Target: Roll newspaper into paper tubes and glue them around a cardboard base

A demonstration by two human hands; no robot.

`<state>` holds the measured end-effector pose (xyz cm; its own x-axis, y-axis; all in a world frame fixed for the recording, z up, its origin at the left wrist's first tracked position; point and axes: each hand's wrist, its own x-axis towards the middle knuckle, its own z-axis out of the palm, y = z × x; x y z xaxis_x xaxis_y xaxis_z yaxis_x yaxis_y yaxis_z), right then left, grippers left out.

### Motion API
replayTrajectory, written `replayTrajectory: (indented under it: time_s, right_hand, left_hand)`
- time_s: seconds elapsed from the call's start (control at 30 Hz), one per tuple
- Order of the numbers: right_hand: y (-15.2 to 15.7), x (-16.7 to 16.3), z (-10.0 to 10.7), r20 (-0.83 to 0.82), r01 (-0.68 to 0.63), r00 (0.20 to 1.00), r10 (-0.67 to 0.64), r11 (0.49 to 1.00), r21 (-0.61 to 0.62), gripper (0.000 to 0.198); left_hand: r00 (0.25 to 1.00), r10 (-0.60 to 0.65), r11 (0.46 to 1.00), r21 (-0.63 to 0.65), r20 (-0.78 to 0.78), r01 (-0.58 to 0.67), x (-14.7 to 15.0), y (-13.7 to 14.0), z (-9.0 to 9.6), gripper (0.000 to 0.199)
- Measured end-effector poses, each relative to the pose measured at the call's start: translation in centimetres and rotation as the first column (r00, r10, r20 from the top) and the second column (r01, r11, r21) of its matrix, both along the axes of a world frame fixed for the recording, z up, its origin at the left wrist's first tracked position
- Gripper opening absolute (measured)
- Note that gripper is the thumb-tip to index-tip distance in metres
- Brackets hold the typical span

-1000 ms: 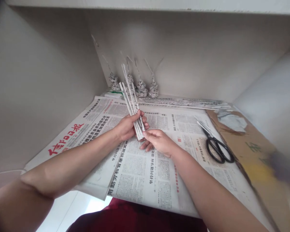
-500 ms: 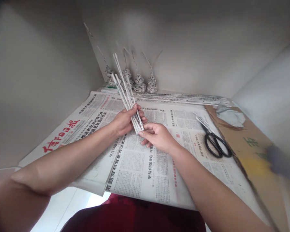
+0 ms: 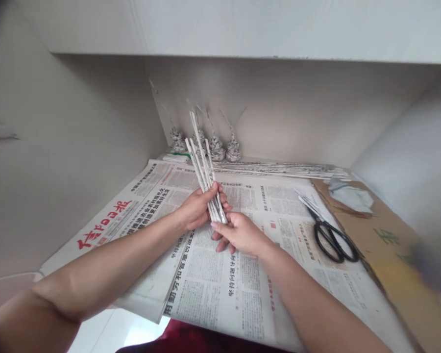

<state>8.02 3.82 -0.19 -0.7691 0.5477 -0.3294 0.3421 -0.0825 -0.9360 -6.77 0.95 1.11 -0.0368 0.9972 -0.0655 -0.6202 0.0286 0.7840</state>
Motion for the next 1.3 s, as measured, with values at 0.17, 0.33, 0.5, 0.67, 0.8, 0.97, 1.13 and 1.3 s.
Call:
replayTrajectory:
  time_s: [0.17, 0.33, 0.5, 0.67, 0.8, 0.97, 1.13, 1.3]
  right_hand:
    - [-0.06, -0.08, -0.28, -0.014, -0.028, 1.000, 0.028, 1.000, -0.012, 0.033]
    - [-0.18, -0.16, -0.44, -0.009, -0.037, 0.999, 0.037, 0.999, 0.016, 0.032]
    - [-0.33, -0.21, -0.40, -0.002, -0.037, 0.999, 0.038, 0.999, 0.024, 0.031]
    - [-0.43, -0.16, -0.41, 0.000, -0.042, 0.999, 0.042, 0.999, 0.032, 0.034]
    - [-0.49, -0.20, -0.41, 0.000, -0.028, 1.000, 0.028, 0.999, 0.030, 0.035]
    - [-0.48, -0.26, -0.34, 0.021, -0.042, 0.999, 0.041, 0.998, 0.040, 0.035]
    - [-0.48, -0.26, -0.38, 0.034, -0.059, 0.998, 0.057, 0.996, 0.061, 0.035]
    - [-0.48, -0.23, -0.45, 0.032, -0.061, 0.998, 0.059, 0.996, 0.062, 0.037]
  left_hand:
    - [1.000, -0.018, 1.000, 0.014, 0.023, 0.017, 0.00, 0.00, -0.18, 0.028]
    - [0.997, -0.032, 0.999, 0.000, 0.063, 0.032, 0.07, 0.07, -0.26, 0.032]
    - [0.996, -0.009, 1.000, -0.016, 0.084, 0.010, 0.22, 0.06, -0.17, 0.035]
    - [0.995, -0.024, 1.000, 0.003, 0.094, 0.023, 0.25, -0.06, -0.16, 0.032]
    - [0.997, -0.013, 1.000, 0.008, 0.077, 0.012, 0.28, -0.10, -0.10, 0.031]
    - [0.996, -0.020, 1.000, 0.000, 0.084, 0.020, 0.31, -0.07, 0.06, 0.034]
    - [0.997, -0.028, 1.000, -0.004, 0.076, 0.029, 0.25, -0.05, 0.04, 0.037]
    - [0.996, -0.021, 1.000, -0.015, 0.083, 0.023, 0.28, -0.05, 0.06, 0.036]
